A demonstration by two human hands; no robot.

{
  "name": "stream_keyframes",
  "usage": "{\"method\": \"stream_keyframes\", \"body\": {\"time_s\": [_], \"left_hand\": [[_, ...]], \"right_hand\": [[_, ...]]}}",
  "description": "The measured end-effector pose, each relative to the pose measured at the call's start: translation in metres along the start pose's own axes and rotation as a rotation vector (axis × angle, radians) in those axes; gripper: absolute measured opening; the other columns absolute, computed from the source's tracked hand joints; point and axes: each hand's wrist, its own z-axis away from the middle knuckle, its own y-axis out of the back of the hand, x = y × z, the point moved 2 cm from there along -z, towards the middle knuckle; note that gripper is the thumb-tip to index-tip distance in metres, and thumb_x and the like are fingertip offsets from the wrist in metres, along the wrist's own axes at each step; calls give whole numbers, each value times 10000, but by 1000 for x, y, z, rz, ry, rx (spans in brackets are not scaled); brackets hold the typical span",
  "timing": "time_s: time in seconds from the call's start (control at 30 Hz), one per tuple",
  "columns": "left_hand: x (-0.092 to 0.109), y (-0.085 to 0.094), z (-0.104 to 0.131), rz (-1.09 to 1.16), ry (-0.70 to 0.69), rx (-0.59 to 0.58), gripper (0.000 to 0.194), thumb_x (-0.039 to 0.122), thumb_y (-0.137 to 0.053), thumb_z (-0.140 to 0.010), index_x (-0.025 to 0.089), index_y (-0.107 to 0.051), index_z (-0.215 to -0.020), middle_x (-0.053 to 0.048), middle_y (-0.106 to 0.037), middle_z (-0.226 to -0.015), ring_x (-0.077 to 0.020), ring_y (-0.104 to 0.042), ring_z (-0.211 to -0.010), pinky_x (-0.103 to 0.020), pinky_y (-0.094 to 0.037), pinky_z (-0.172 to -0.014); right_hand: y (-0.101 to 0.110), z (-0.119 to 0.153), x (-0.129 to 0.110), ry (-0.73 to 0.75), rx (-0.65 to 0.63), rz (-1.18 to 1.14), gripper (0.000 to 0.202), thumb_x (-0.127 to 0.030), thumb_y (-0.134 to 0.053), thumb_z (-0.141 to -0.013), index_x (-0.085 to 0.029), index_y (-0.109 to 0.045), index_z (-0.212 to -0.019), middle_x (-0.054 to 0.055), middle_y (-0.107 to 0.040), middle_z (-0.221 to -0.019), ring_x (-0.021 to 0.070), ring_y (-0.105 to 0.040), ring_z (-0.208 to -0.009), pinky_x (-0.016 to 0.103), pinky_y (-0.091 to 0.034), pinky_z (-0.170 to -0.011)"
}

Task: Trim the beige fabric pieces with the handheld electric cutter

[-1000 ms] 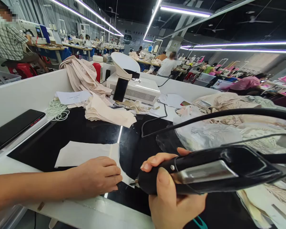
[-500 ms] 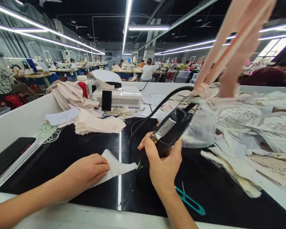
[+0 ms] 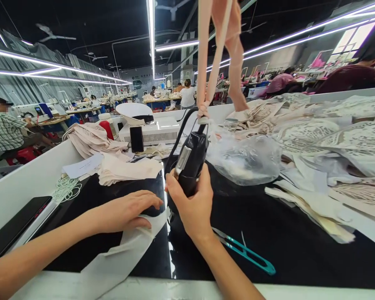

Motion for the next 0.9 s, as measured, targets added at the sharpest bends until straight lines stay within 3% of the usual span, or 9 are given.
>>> {"method": "stream_keyframes", "body": {"time_s": [0.13, 0.27, 0.4, 0.53, 0.67, 0.9], "left_hand": [[-18, -10, -22, 135, -79, -108, 484, 299, -1036, -1152, 235, -756, -1541, -170, -773, -1697, -382, -586, -1827, -508, -515, -1497], [-24, -15, -25, 121, -77, -152, 478, 339, -1054, -1135, 254, -760, -1502, -155, -780, -1636, -388, -718, -1675, -542, -545, -1457], [-21, -13, -21, 72, -46, -165, 426, 360, -1011, -1170, 285, -749, -1497, -110, -805, -1599, -347, -807, -1549, -679, -417, -1553], [-18, -12, -18, 57, -17, -228, 404, 408, -980, -1196, 294, -747, -1505, -122, -784, -1689, -374, -704, -1723, -786, -298, -1590], [-19, -12, -18, 28, 0, -263, 366, 472, -942, -1226, 311, -757, -1497, -114, -756, -1760, -371, -547, -1878, -799, -249, -1603], [-14, -10, -20, 48, 19, -270, 330, 389, -969, -1205, 295, -778, -1457, -113, -764, -1753, -390, -571, -1863, -834, -242, -1597]], "right_hand": [[-5, -1, -1, -1, -41, -4, 400, -526, -1016, -916, -328, -699, -1059, -66, -781, -835, 179, -708, -608, 328, -668, -603], [-8, -1, -1, -5, -63, -10, 423, -524, -998, -918, -336, -664, -1097, -76, -769, -842, 176, -709, -613, 326, -677, -616], [-10, 1, -1, -13, -86, -3, 363, -483, -978, -937, -326, -678, -1068, -72, -771, -844, 173, -719, -629, 329, -693, -650], [-11, 3, 1, -15, -100, 4, 347, -499, -979, -945, -327, -702, -1066, -65, -779, -848, 183, -721, -645, 347, -697, -673], [-9, 6, 5, -14, -90, 28, 331, -514, -976, -958, -322, -736, -1080, -55, -797, -881, 189, -731, -685, 358, -687, -710], [-7, 10, 9, -10, -102, 46, 368, -518, -986, -966, -323, -730, -1144, -53, -811, -912, 206, -758, -748, 369, -684, -727]]}}
